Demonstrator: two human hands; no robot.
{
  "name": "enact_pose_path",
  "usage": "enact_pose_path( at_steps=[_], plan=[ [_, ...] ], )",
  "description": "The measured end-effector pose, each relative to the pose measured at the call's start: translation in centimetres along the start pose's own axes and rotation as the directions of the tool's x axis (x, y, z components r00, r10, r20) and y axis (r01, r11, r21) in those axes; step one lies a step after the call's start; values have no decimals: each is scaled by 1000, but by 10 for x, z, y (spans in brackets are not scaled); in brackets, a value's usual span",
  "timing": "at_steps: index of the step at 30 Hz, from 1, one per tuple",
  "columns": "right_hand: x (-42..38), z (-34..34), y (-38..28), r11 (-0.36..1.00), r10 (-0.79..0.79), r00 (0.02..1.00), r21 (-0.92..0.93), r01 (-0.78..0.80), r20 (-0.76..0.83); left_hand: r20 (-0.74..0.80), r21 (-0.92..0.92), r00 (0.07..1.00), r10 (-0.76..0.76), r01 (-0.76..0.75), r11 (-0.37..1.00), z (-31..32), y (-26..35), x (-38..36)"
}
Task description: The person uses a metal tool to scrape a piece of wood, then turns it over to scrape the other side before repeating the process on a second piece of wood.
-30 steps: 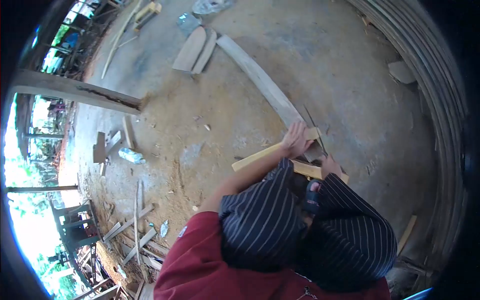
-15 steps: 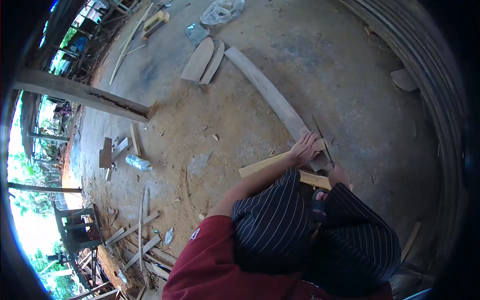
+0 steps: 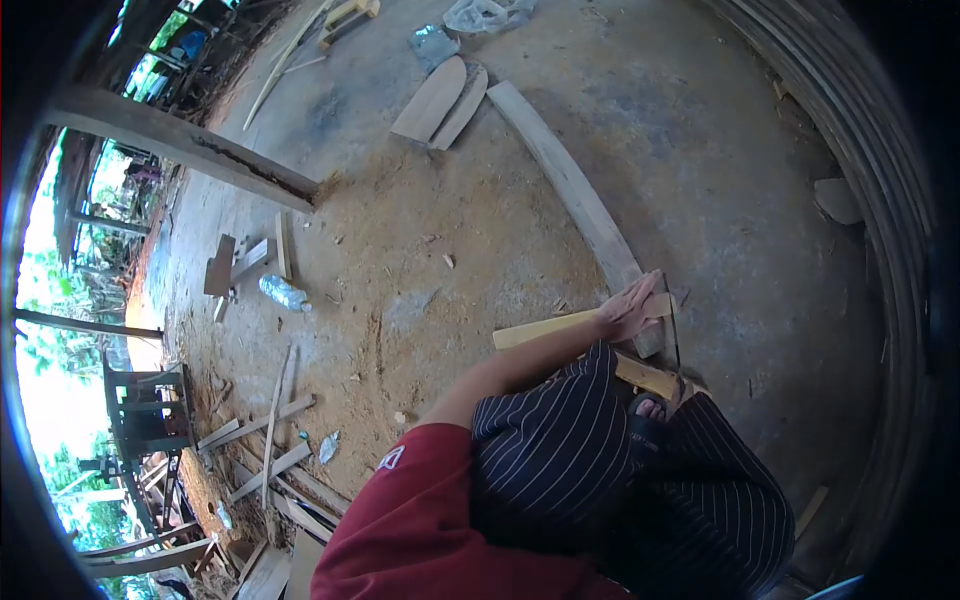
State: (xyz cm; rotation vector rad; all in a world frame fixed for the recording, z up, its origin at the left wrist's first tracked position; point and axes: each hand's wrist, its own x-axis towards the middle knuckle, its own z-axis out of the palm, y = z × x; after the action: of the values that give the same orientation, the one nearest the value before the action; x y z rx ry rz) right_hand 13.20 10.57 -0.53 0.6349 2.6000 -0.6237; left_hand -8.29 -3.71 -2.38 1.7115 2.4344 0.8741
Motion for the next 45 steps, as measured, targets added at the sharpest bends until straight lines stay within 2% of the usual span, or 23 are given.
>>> enact_pose_path(
  at_steps=[1,2,4,7,10,11,14,16,20,21,22,23,26,27,30,34,37,38,40,41,43,45],
  plan=[
    [0,-1,-6,1000,26,1000,4,-26,4,20,65,1000,15,-16,998,1,0,0],
    [-1,-3,-14,999,52,999,8,-52,8,5,41,1000,26,-27,999,2,3,-1],
    [22,-14,-35,971,224,975,93,-222,-10,-31,-2,998,47,-47,999,1,6,-1],
    [40,-33,-47,974,219,975,67,-216,-45,-42,-100,987,-155,150,984,7,12,-2],
    [31,-28,-41,957,281,960,75,-279,-15,-94,56,987,-128,134,989,4,14,-2],
    [30,-24,-41,950,300,954,88,-299,1,-106,52,989,-104,110,993,2,13,-3],
    [23,15,-3,945,321,947,-55,-322,-30,-109,64,986,-126,134,989,0,14,-3],
    [16,-2,-14,905,424,901,-3,-425,98,-75,65,990,-119,124,990,1,13,-1],
    [12,45,19,921,386,921,64,-383,-45,-78,144,995,-68,79,986,2,10,1],
    [9,41,14,924,379,922,79,-373,-82,-75,165,996,-58,69,984,1,9,0],
    [11,35,10,932,362,931,63,-358,-53,-72,183,996,-43,56,981,2,9,1],
    [10,-2,-21,937,347,937,48,-346,-25,-68,200,997,-27,40,979,3,9,2],
    [29,-43,-51,948,315,949,30,-316,31,-23,310,993,112,-99,946,9,3,2],
    [32,-45,-54,952,305,951,29,-306,46,-44,297,997,63,-47,954,6,5,3],
    [37,-34,-44,963,256,964,101,-249,-67,-87,248,995,-47,67,966,-1,14,8],
    [17,-14,-28,916,401,912,18,-401,-90,-77,199,990,-115,128,972,-15,13,10],
    [8,-16,-31,937,349,933,8,-349,-86,-5,87,991,-131,131,988,-2,12,11],
    [6,-22,-34,951,310,948,5,-311,-77,-42,-472,977,-209,165,866,16,2,15],
    [2,-39,-39,971,237,970,4,-237,-57,8,-623,968,-251,201,756,21,3,12],
    [2,-46,-43,977,215,976,13,-214,-45,44,-270,977,-208,212,939,-1,9,16],
    [7,-54,-49,976,215,976,44,-213,-38,76,-38,988,-134,137,990,0,8,15],
    [22,-43,-55,958,276,960,93,-271,-40,30,121,1000,8,-11,993,5,-1,12]
  ],
)
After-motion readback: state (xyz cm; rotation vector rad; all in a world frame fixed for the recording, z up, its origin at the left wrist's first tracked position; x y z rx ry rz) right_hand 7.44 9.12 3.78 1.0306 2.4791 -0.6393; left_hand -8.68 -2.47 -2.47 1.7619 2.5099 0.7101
